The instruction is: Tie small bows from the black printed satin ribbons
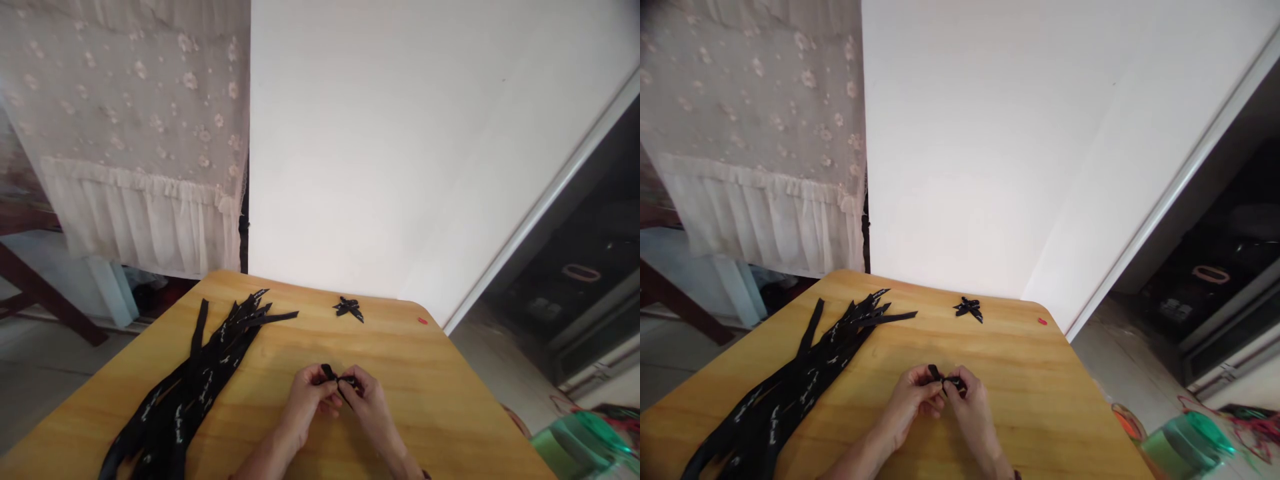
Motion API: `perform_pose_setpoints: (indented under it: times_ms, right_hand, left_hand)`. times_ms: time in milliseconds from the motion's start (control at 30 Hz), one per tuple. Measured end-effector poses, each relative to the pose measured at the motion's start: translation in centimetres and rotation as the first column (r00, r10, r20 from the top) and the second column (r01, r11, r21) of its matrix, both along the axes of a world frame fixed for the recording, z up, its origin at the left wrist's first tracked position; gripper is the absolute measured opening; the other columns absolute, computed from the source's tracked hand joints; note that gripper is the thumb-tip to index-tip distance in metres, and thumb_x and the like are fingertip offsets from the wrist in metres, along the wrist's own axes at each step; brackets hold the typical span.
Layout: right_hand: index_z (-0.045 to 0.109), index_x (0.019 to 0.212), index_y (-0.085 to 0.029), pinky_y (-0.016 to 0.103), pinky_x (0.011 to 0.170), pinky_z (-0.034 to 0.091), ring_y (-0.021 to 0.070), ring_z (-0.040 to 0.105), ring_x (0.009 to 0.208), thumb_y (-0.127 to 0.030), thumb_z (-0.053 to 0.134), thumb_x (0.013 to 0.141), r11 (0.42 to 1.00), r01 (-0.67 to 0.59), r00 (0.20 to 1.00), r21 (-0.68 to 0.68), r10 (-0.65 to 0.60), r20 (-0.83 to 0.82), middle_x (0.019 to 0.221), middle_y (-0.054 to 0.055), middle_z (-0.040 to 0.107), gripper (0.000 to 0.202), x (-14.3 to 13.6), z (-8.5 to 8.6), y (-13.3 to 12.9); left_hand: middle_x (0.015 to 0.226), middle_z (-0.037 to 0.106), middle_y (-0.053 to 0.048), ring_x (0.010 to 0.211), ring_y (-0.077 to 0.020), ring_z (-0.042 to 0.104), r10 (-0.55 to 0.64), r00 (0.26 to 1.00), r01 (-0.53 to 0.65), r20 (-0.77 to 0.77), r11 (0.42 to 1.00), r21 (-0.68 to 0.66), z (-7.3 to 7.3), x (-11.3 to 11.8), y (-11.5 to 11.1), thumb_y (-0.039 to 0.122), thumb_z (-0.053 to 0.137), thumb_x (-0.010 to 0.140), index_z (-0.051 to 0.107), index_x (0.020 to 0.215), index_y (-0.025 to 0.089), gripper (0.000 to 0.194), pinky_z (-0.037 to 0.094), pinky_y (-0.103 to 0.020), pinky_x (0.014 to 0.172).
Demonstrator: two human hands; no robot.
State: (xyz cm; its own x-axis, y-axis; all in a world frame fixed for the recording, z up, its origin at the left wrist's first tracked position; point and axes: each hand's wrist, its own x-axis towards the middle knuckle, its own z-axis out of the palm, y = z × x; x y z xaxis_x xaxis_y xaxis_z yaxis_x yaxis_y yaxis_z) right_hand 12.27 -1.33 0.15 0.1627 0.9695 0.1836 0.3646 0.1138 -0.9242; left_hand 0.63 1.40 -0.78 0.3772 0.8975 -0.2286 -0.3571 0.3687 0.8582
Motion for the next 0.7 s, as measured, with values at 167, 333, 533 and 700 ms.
perform_pose_setpoints:
  times_ms: [167, 333, 533, 700]
  right_hand:
    - [0.057, 0.065, -0.016, 0.021, 0.053, 0.040, 0.0140, 0.053, 0.059, -0.038, 0.047, 0.073, 1.000, -0.007, 0.995, -0.008, 0.006, -0.099, 0.060, 0.001, 0.058, 0.025, 0.5, 0.3, 0.0]
    - [0.059, 0.083, -0.015, 0.024, 0.060, 0.046, 0.0189, 0.058, 0.073, -0.037, 0.055, 0.067, 0.996, 0.084, 0.991, -0.005, -0.084, -0.103, 0.078, 0.008, 0.063, 0.028, 1.2, -0.3, 0.2]
    - [0.055, 0.084, -0.013, 0.019, 0.031, 0.033, 0.0037, 0.039, 0.033, -0.041, 0.053, 0.068, 0.996, 0.092, 0.981, -0.017, -0.094, -0.172, 0.078, 0.006, 0.060, 0.032, 0.9, -0.6, 0.2]
    - [0.054, 0.075, -0.014, 0.016, 0.030, 0.032, 0.0041, 0.040, 0.035, -0.039, 0.060, 0.061, 0.993, -0.063, 0.959, -0.096, 0.034, -0.281, 0.066, -0.001, 0.055, 0.029, -0.1, 0.0, 0.0]
  left_hand:
    - [0.054, 0.054, 0.001, 0.044, -0.0095, 0.052, 0.037, 0.998, -0.035, 0.044, 0.999, -0.029, -0.1, -0.2, 0.2, 0.022, 0.065, 0.054, 0.052, 0.064, 0.012, 0.019, 0.042, -0.020, 0.038]
    - [0.051, 0.051, 0.003, 0.041, -0.0075, 0.051, 0.114, 0.992, -0.109, 0.062, 0.991, -0.078, 0.1, -0.5, 0.4, 0.021, 0.067, 0.052, 0.051, 0.065, 0.012, 0.022, 0.039, -0.016, 0.035]
    - [0.050, 0.052, 0.003, 0.033, -0.0081, 0.048, 0.102, 0.994, -0.103, -0.043, 0.994, -0.032, 0.2, -0.4, 0.2, 0.023, 0.061, 0.056, 0.047, 0.065, 0.014, 0.019, 0.032, -0.016, 0.027]
    - [0.051, 0.050, 0.004, 0.035, -0.0074, 0.048, 0.056, 0.996, -0.057, -0.076, 0.998, -0.004, 0.3, -0.3, 0.0, 0.021, 0.059, 0.056, 0.048, 0.064, 0.014, 0.016, 0.033, -0.015, 0.027]
